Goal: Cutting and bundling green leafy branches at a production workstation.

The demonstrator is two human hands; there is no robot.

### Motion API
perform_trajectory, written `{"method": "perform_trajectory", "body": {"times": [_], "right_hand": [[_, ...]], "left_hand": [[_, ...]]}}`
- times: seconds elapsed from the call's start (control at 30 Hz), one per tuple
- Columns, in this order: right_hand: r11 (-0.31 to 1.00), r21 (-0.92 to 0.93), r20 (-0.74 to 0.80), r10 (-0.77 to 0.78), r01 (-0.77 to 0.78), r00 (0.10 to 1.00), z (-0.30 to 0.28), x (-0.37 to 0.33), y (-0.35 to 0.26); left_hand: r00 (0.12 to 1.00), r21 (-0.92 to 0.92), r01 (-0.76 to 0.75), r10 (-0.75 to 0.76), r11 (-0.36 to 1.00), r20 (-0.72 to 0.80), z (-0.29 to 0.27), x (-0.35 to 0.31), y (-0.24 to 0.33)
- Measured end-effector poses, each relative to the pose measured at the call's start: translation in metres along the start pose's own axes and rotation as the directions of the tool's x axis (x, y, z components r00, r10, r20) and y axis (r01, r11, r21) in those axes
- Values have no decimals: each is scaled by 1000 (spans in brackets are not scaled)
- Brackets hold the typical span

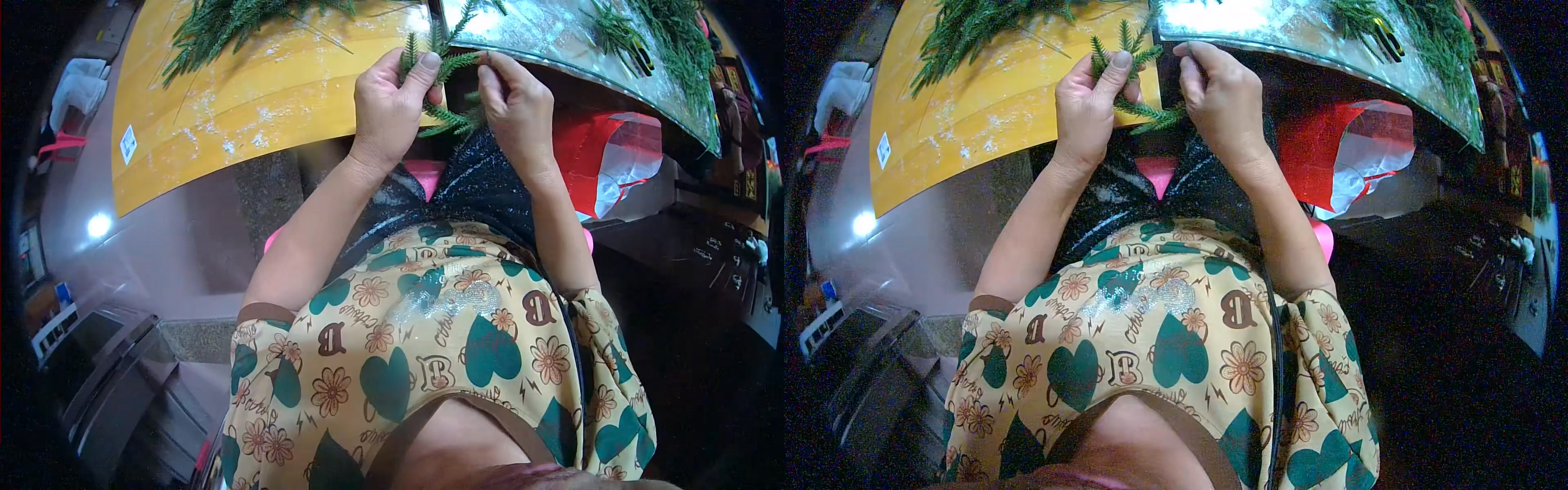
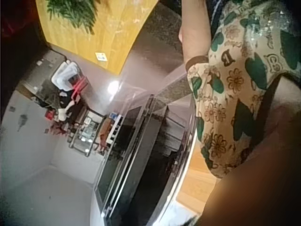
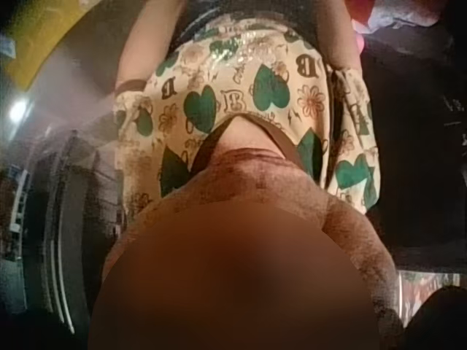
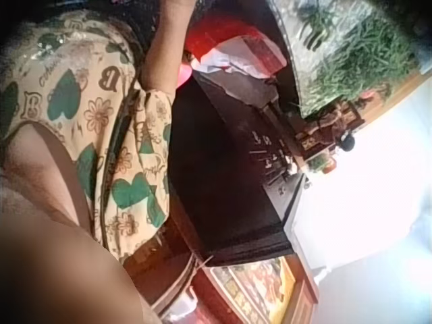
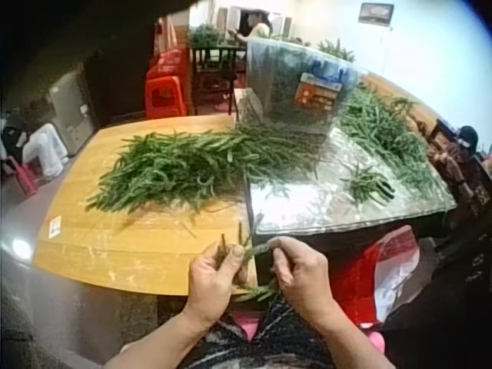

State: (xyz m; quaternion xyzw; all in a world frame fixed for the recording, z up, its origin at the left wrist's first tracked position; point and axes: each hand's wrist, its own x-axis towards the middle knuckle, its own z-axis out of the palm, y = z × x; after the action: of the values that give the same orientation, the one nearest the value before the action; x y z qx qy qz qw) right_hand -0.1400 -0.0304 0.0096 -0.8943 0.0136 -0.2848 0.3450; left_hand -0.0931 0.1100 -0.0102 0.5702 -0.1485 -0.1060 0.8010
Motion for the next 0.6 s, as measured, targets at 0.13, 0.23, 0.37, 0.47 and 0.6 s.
{"method": "perform_trajectory", "body": {"times": [0.13, 0.23, 0.37, 0.47, 0.6], "right_hand": [[968, -187, 49, -159, 166, 986, 1, -1, 3], [954, -235, 101, -165, 185, 981, 0, -2, -1], [944, -271, 162, -147, 187, 976, -4, -6, -8], [936, -282, 187, -162, 211, 969, -7, -7, -8], [888, -325, 297, -230, 324, 927, -11, -8, -4]], "left_hand": [[998, 76, 41, -45, 996, 45, 0, -1, 10], [994, 120, 68, -77, 990, 75, -1, -1, 9], [986, 150, 78, -98, 986, 133, -4, 1, 6], [981, 154, 69, -95, 986, 170, -5, 3, 3], [969, 198, 128, -165, 972, 185, -8, 3, 1]]}}
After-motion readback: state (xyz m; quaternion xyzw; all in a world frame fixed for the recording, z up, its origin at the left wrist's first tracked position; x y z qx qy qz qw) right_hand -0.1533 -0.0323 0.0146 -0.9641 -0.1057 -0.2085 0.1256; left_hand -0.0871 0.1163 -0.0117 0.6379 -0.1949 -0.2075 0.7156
